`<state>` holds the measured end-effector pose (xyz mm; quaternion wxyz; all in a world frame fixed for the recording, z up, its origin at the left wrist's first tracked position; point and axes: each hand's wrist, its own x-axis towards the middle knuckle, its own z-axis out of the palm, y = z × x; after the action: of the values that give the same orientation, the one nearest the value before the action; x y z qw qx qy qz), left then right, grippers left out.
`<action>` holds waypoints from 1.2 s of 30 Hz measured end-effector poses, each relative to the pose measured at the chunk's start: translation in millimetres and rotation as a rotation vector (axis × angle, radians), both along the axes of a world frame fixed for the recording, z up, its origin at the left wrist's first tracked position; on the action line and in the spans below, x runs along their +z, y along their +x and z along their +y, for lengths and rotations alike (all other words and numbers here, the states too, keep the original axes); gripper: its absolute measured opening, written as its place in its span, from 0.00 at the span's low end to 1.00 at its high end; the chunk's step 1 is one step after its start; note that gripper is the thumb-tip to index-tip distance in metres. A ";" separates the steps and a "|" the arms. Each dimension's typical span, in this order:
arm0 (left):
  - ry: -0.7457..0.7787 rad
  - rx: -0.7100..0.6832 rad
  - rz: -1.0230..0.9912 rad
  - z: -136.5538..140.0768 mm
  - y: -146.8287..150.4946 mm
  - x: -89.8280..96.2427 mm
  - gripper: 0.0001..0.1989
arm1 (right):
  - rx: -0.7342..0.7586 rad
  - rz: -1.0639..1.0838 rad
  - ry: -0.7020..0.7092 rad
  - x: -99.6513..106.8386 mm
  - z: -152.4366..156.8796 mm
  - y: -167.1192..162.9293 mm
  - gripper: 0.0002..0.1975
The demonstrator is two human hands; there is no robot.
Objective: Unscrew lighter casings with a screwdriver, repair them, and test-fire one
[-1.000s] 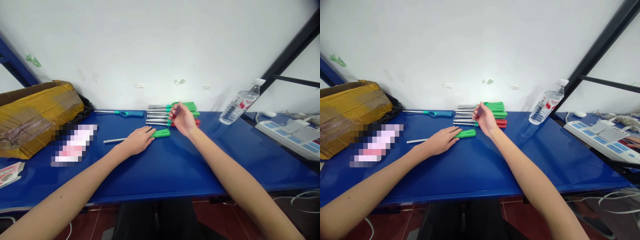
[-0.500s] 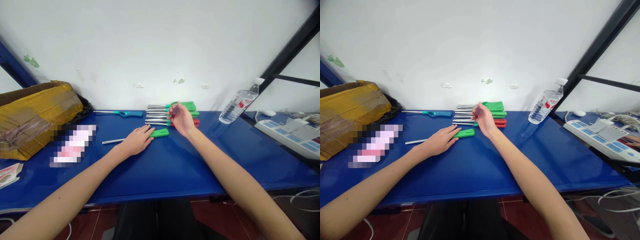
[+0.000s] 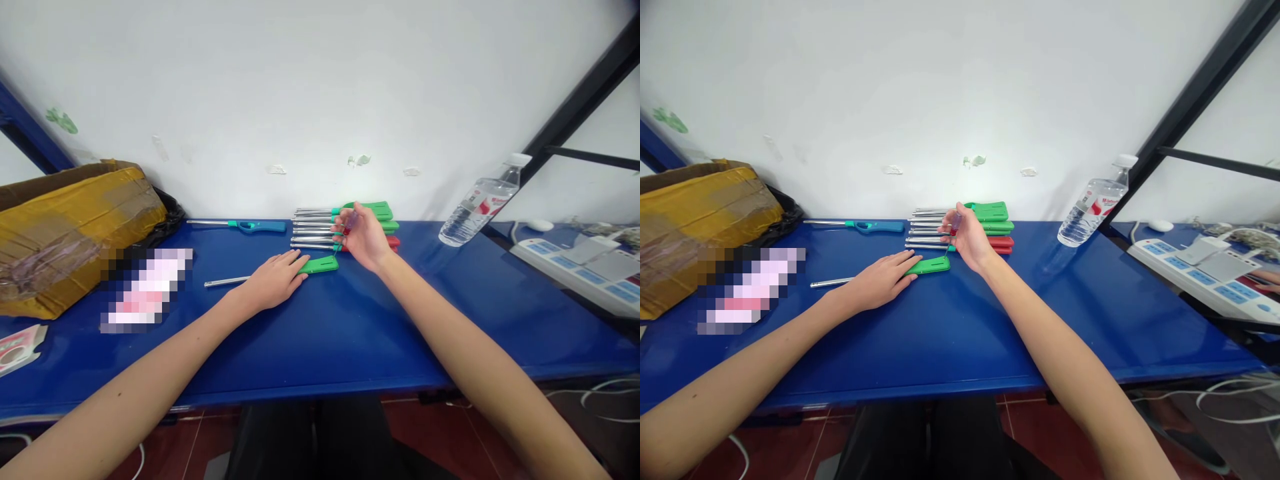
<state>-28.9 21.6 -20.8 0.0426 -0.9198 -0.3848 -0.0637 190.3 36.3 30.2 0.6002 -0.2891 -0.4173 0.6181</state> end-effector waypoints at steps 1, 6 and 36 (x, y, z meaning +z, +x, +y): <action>0.002 0.001 0.005 0.0 0.0 0.1 0.25 | -0.031 0.008 0.006 0.2 0.3 -0.1 0.20; 0.014 -0.005 0.012 0.1 -0.4 -1.0 0.25 | -0.022 0.023 0.000 0.7 2.0 1.8 0.26; 0.036 -0.055 0.002 1.7 -1.6 -3.7 0.25 | 0.020 0.028 0.042 2.5 -0.3 0.4 0.25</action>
<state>-30.5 23.3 -24.5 0.0580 -0.9291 -0.3583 -0.0709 190.7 36.1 32.7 0.6058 -0.2635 -0.4245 0.6192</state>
